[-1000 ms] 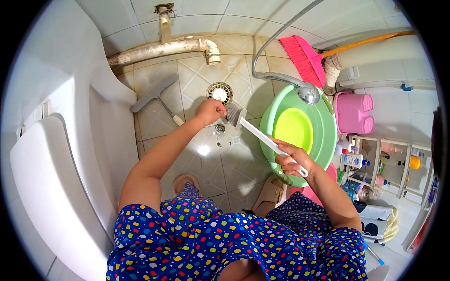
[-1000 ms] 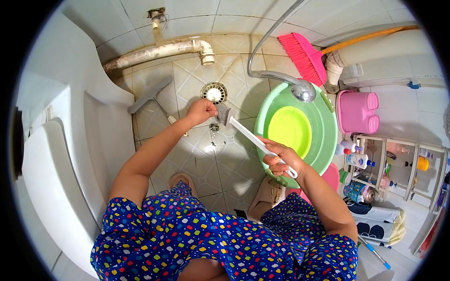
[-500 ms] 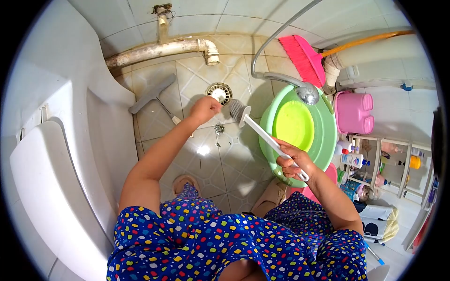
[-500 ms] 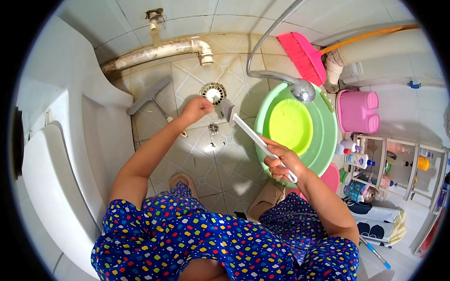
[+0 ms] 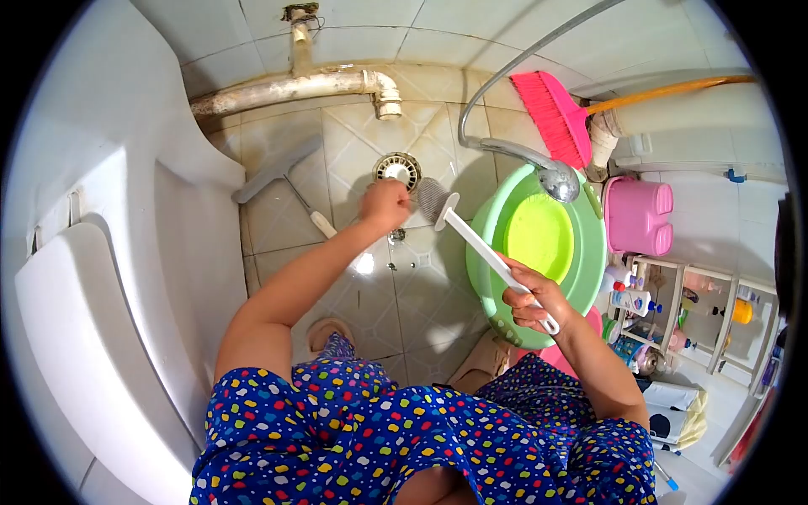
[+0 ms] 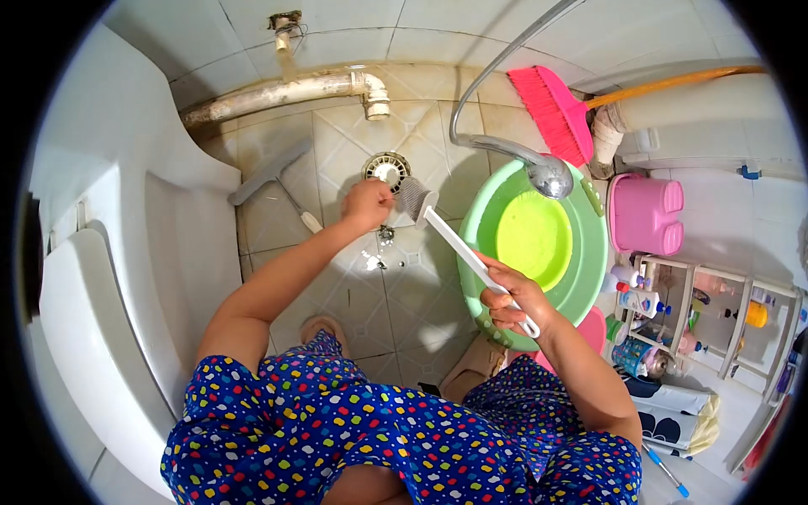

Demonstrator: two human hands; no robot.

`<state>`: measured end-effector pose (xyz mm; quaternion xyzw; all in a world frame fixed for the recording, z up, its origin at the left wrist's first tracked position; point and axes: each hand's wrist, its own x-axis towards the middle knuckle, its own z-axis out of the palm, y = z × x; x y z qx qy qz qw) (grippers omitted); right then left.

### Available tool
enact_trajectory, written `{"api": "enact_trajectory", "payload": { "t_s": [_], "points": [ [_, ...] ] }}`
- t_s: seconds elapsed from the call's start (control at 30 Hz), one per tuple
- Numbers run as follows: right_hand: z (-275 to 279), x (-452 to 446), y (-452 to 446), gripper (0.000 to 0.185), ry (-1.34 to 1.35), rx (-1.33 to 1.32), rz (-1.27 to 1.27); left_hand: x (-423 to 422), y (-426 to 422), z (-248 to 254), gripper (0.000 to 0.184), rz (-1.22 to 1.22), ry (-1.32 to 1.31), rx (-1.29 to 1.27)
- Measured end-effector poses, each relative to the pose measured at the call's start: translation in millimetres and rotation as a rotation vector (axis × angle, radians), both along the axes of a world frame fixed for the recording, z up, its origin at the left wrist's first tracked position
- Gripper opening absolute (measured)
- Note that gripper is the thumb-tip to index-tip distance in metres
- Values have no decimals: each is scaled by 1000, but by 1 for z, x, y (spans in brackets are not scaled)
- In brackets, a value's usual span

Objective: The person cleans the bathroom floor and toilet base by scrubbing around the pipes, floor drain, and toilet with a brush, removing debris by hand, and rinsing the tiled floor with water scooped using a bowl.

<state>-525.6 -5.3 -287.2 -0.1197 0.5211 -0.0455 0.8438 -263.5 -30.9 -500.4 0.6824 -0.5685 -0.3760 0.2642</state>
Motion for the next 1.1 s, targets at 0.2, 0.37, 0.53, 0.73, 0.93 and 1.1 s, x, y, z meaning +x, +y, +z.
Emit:
{"api": "enact_trajectory", "payload": {
  "t_s": [0.2, 0.37, 0.53, 0.73, 0.93, 1.1],
  "points": [
    [35, -23, 2, 47, 51, -41, -7, 36, 3, -26, 4, 77, -292, 25],
    [57, -25, -2, 50, 132, -229, -83, 58, 14, -48, 2, 42, -531, -135],
    [71, -14, -24, 49, 232, -550, 6, 72, 19, -50, 3, -132, -592, -369],
    [-3, 47, -53, 43, 447, -740, 589, -17, 66, -31, 17, -630, -743, -348],
    [-76, 119, -61, 44, 823, -1069, 1372, -57, 105, 12, 22, -985, -556, -297],
    [-71, 83, -53, 43, 668, -1103, 1525, -54, 76, 43, 21, -943, -750, 36]
  ]
}}
